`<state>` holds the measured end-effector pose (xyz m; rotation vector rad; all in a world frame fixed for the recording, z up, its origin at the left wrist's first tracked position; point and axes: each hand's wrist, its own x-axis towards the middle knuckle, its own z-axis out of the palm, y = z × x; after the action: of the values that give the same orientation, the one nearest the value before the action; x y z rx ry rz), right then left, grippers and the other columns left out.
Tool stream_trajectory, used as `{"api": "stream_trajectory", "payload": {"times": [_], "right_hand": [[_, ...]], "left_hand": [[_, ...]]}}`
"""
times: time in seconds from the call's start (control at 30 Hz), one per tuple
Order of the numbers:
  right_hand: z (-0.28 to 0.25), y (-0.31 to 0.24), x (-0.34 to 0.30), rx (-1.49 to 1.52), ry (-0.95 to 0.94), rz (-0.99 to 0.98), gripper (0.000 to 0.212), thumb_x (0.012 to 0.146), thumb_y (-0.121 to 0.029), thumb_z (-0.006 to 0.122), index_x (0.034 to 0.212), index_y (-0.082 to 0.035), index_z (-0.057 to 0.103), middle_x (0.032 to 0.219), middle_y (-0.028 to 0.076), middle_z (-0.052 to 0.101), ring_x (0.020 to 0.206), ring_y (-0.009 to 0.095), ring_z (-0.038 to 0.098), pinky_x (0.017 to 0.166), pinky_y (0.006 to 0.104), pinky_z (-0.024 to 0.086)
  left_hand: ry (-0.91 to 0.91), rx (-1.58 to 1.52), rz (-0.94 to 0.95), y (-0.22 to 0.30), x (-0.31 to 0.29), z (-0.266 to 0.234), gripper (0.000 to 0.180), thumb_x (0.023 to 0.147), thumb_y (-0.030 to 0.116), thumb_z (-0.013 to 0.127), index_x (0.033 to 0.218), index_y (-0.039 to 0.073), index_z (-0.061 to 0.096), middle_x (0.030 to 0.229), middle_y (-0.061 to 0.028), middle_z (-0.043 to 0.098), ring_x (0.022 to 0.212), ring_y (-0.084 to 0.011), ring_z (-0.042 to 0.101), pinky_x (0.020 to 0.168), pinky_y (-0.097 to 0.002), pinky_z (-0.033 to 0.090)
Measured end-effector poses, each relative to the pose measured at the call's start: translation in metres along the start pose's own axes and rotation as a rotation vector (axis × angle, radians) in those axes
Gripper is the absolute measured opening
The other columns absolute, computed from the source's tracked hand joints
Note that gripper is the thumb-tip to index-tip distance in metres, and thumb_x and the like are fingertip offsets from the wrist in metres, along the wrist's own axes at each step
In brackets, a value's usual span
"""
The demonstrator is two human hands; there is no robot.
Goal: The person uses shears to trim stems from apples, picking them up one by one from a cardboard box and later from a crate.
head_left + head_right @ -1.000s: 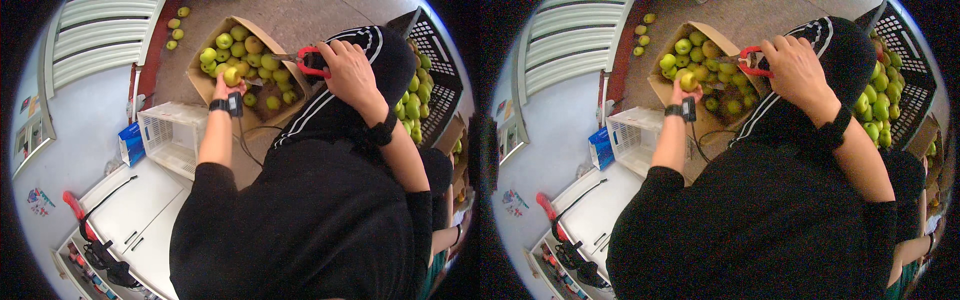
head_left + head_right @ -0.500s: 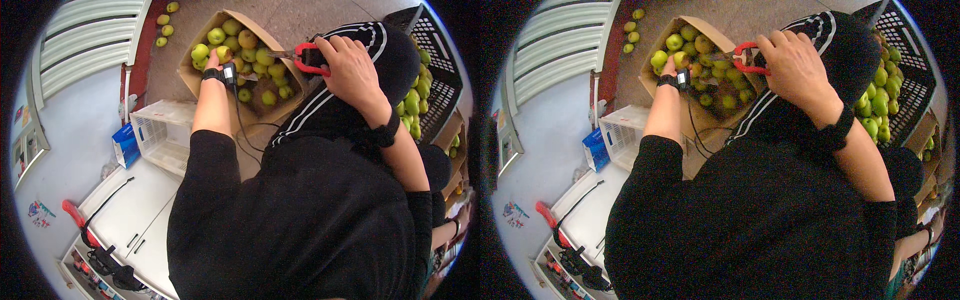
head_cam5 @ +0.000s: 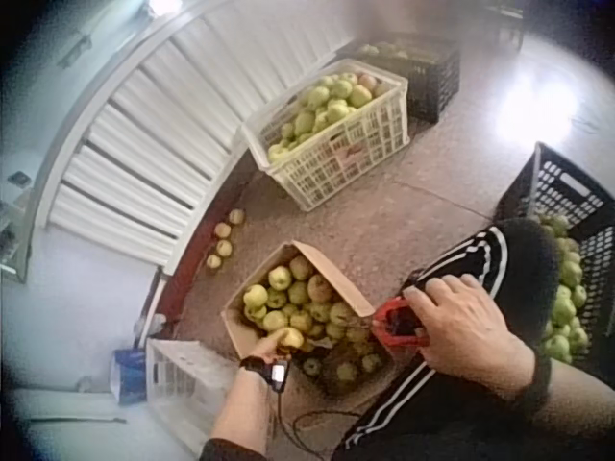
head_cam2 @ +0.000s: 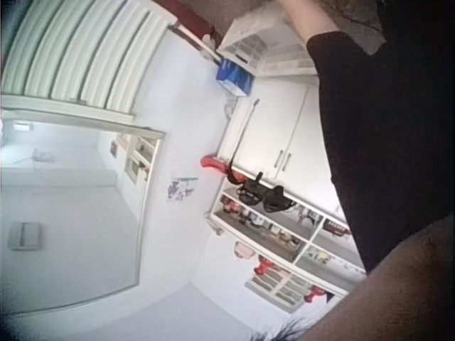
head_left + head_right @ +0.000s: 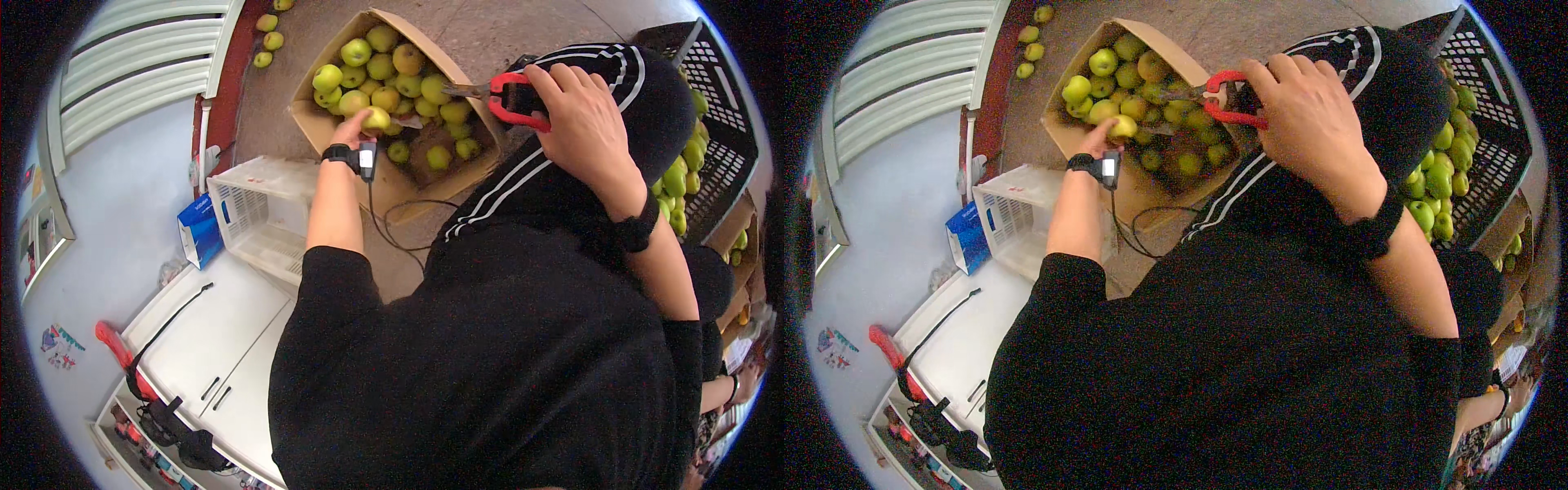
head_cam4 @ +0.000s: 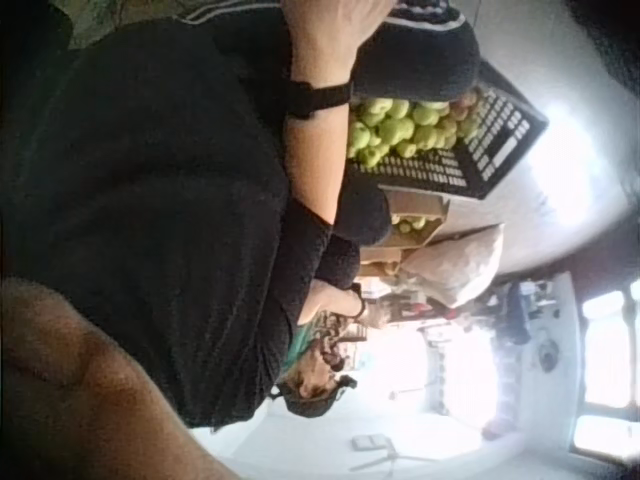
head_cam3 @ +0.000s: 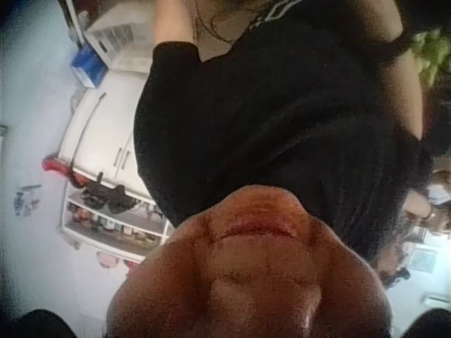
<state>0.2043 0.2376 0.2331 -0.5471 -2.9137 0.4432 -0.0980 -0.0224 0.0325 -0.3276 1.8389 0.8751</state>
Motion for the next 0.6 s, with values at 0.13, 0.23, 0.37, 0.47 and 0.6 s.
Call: {"api": "stream_trajectory", "payload": {"times": [0.13,0.23,0.37,0.47,0.6], "right_hand": [[0.000,0.002,-0.001,-0.009,0.004,0.001,0.044,0.065,-0.010,0.064,0.108,-0.008,0.053,0.089,0.010,0.056,0.087,0.028,0.056,0.077,0.0388,0.043],[0.004,0.012,-0.006,-0.057,-0.023,0.050,0.044,0.064,-0.010,0.064,0.107,-0.008,0.053,0.089,0.010,0.056,0.087,0.028,0.056,0.077,0.0387,0.043],[-0.005,-0.005,0.008,0.021,-0.008,-0.041,0.044,0.063,-0.009,0.064,0.106,-0.007,0.053,0.088,0.009,0.056,0.088,0.028,0.056,0.077,0.0387,0.043],[0.002,-0.004,0.005,0.003,-0.039,-0.008,0.044,0.064,-0.010,0.064,0.106,-0.008,0.053,0.087,0.009,0.056,0.088,0.028,0.055,0.076,0.0387,0.043],[0.001,0.003,0.004,-0.016,-0.034,0.023,0.044,0.064,-0.010,0.064,0.106,-0.008,0.053,0.087,0.009,0.056,0.088,0.028,0.055,0.076,0.0386,0.043]], "left_hand": [[-0.066,0.287,-0.048,-0.036,0.018,0.037,0.061,0.068,0.052,0.069,0.106,0.006,0.061,0.093,-0.0094,0.061,0.072,-0.0237,0.058,0.063,-0.0368,0.048],[0.027,0.817,-0.011,-0.039,0.038,0.084,0.071,0.063,0.052,0.070,0.102,-0.006,0.061,0.100,-0.0185,0.064,0.090,-0.0275,0.063,0.076,-0.0381,0.049],[0.122,1.113,0.139,-0.130,0.123,0.034,0.062,0.073,0.050,0.062,0.103,-0.004,0.063,0.109,-0.0205,0.062,0.101,-0.0306,0.059,0.081,-0.0419,0.048],[0.149,0.906,-0.098,-0.123,0.118,0.069,0.059,0.080,0.048,0.058,0.107,-0.004,0.061,0.112,-0.0211,0.060,0.103,-0.0332,0.057,0.082,-0.0420,0.048],[0.169,1.117,0.087,-0.072,0.059,0.089,0.050,0.082,0.034,0.062,0.113,-0.003,0.056,0.106,-0.0250,0.060,0.096,-0.0360,0.059,0.079,-0.0452,0.047]]}}
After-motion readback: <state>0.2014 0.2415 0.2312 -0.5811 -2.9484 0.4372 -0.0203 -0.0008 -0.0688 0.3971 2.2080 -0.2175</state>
